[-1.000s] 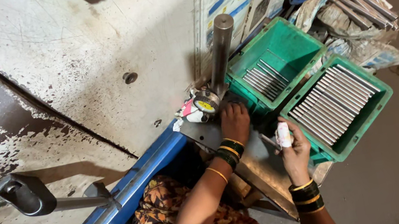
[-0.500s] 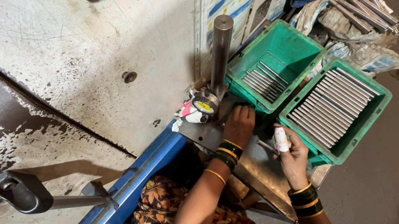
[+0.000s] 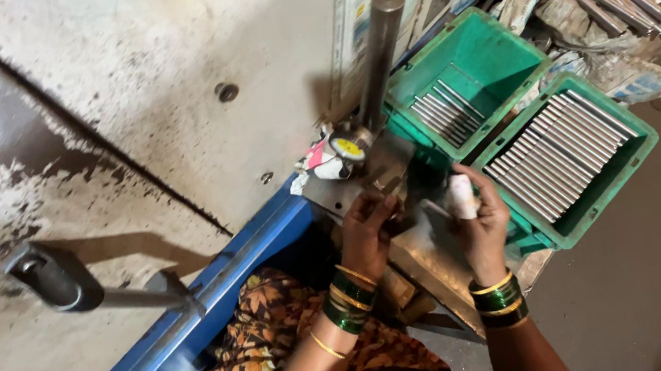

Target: The person operates a metalworking machine, using a cloth to wipe a metal rod held in the chuck. They open and close the machine door, adjust the rod, and place it into a green storage box containing similar rods.

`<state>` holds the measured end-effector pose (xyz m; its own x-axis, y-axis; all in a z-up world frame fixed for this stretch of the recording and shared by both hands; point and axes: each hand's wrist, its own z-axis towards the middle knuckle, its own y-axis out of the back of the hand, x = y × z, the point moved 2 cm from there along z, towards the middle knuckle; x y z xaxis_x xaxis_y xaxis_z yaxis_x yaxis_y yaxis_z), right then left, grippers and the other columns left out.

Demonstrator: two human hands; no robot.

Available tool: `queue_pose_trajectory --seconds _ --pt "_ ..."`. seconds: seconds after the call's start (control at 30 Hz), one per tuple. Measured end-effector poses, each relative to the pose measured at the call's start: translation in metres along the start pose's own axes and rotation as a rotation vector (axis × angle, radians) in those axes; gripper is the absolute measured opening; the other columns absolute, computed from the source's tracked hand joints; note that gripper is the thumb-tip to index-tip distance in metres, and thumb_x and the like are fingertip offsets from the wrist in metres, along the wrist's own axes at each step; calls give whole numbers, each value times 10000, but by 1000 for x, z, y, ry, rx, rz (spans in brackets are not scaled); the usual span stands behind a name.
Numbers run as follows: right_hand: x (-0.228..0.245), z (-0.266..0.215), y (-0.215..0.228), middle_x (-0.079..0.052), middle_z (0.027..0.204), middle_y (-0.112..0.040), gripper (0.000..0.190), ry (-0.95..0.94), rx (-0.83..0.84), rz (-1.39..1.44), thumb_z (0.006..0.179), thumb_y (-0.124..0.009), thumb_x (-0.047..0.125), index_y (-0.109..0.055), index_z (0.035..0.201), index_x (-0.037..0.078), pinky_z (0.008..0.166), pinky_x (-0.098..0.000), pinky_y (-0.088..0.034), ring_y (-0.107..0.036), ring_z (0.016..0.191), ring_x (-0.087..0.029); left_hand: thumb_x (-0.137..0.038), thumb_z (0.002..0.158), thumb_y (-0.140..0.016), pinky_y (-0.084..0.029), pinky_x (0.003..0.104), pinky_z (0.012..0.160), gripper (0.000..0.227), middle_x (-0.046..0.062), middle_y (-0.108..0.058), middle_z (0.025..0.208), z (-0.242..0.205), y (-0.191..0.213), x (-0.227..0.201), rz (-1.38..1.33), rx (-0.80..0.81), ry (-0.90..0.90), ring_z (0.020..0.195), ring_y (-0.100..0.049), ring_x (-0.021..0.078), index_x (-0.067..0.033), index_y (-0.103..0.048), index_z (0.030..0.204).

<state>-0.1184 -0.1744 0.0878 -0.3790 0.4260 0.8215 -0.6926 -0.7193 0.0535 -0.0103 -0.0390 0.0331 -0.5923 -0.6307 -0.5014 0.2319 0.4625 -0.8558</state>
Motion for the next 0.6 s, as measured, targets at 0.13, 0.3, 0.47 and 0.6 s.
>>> queue_pose_trajectory --seconds 0.13,0.3,0.47,0.6 --pt "18 -3 -33 -56 1092 -686 377 -186 77 64 1050 -608 114 -585 1422 60 581 -231 -524 -652 760 -68 -126 941 -738 -525 278 629 123 22 -680 881 -17 5 -5 -6 -2 -20 744 -639 123 -65 -657 1013" --pt "42 -6 -53 -54 843 -731 386 -41 151 -145 1038 -614 177 -583 1407 68 550 -242 -518 -679 642 -80 -281 1024 -662 -453 234 573 208 -26 -610 779 -31 -4 -17 91 -24 -37 641 -563 64 -74 -667 1042" --pt "47 -11 -56 -67 720 -719 387 51 162 -372 1046 -626 198 -577 1411 79 557 -257 -496 -698 632 -83 -337 1025 -627 -360 210 478 247 -51 -603 766 -40 -13 -29 222 46 3 564 -505 34 -94 -673 1020" --pt "45 -15 -57 -66 775 -731 393 82 173 -343 1061 -617 197 -560 1432 82 574 -249 -505 -715 673 -91 -418 1056 -573 -348 206 435 375 -22 -603 702 -39 -8 -28 151 110 52 510 -507 49 -70 -683 967"
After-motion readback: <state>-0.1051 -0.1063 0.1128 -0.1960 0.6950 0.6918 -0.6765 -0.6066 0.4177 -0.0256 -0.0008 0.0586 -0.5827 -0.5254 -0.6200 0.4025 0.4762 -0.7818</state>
